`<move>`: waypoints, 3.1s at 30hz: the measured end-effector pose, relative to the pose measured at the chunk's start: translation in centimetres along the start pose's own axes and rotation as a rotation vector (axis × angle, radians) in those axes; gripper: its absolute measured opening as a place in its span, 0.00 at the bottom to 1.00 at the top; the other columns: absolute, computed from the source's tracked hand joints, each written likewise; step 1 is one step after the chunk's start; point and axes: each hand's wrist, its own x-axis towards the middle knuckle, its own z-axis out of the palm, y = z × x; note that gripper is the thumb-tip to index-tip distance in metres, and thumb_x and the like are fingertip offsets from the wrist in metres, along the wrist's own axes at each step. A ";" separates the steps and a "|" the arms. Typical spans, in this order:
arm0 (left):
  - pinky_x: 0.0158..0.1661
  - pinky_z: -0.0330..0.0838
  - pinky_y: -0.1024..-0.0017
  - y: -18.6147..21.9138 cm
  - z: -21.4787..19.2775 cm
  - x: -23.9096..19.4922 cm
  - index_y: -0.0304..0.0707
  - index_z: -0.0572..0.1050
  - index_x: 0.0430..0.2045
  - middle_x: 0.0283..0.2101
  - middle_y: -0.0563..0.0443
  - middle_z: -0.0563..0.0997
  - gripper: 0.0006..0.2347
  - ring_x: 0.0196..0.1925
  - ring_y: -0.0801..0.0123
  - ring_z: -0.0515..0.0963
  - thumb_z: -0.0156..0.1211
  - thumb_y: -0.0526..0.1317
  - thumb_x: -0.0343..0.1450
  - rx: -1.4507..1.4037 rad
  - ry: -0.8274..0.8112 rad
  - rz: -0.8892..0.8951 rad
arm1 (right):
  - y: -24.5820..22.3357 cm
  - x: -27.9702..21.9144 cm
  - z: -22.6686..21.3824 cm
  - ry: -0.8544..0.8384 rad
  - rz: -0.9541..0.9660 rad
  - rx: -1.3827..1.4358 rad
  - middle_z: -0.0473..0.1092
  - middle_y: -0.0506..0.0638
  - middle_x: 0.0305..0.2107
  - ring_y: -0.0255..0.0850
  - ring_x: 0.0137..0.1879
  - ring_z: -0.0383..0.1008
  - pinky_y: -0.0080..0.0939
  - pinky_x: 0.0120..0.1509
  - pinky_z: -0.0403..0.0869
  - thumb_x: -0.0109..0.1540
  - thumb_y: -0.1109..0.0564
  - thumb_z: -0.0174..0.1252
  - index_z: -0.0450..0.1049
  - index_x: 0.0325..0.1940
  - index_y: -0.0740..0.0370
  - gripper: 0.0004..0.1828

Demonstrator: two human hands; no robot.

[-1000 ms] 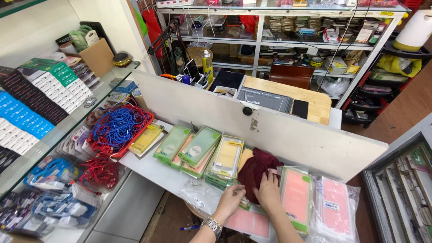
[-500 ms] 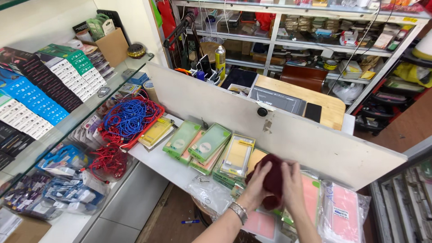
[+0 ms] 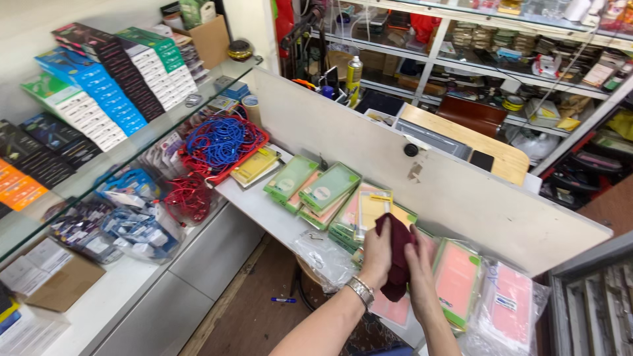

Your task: The person handles stacks of pink rectangular items, counts them, and places them into clear plastic bags. They use a blue marker to write on the bags and arrange the packaged items on a glass display counter and a nearby table.

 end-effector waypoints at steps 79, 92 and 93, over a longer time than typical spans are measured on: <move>0.47 0.84 0.56 4.8 -32.9 39.7 0.33 0.72 0.52 0.50 0.37 0.83 0.22 0.50 0.56 0.86 0.68 0.43 0.66 0.224 -0.457 -0.746 | 11.0 20.8 27.5 -0.060 0.408 -0.398 0.80 0.60 0.43 0.52 0.46 0.82 0.49 0.53 0.81 0.63 0.44 0.54 0.73 0.66 0.59 0.30; 0.50 0.79 0.60 11.6 -33.9 31.7 0.34 0.72 0.54 0.48 0.43 0.82 0.20 0.48 0.59 0.83 0.62 0.44 0.70 -0.411 -0.553 -0.739 | 6.6 21.4 25.6 0.175 0.390 0.129 0.71 0.59 0.58 0.50 0.62 0.71 0.53 0.61 0.74 0.61 0.45 0.58 0.62 0.74 0.51 0.37; 0.50 0.79 0.59 11.4 -34.0 31.5 0.34 0.71 0.54 0.48 0.43 0.82 0.20 0.49 0.58 0.83 0.62 0.44 0.70 -0.428 -0.540 -0.715 | 6.3 20.9 24.1 0.172 0.337 0.179 0.71 0.59 0.57 0.49 0.62 0.72 0.51 0.61 0.74 0.62 0.46 0.58 0.63 0.73 0.53 0.35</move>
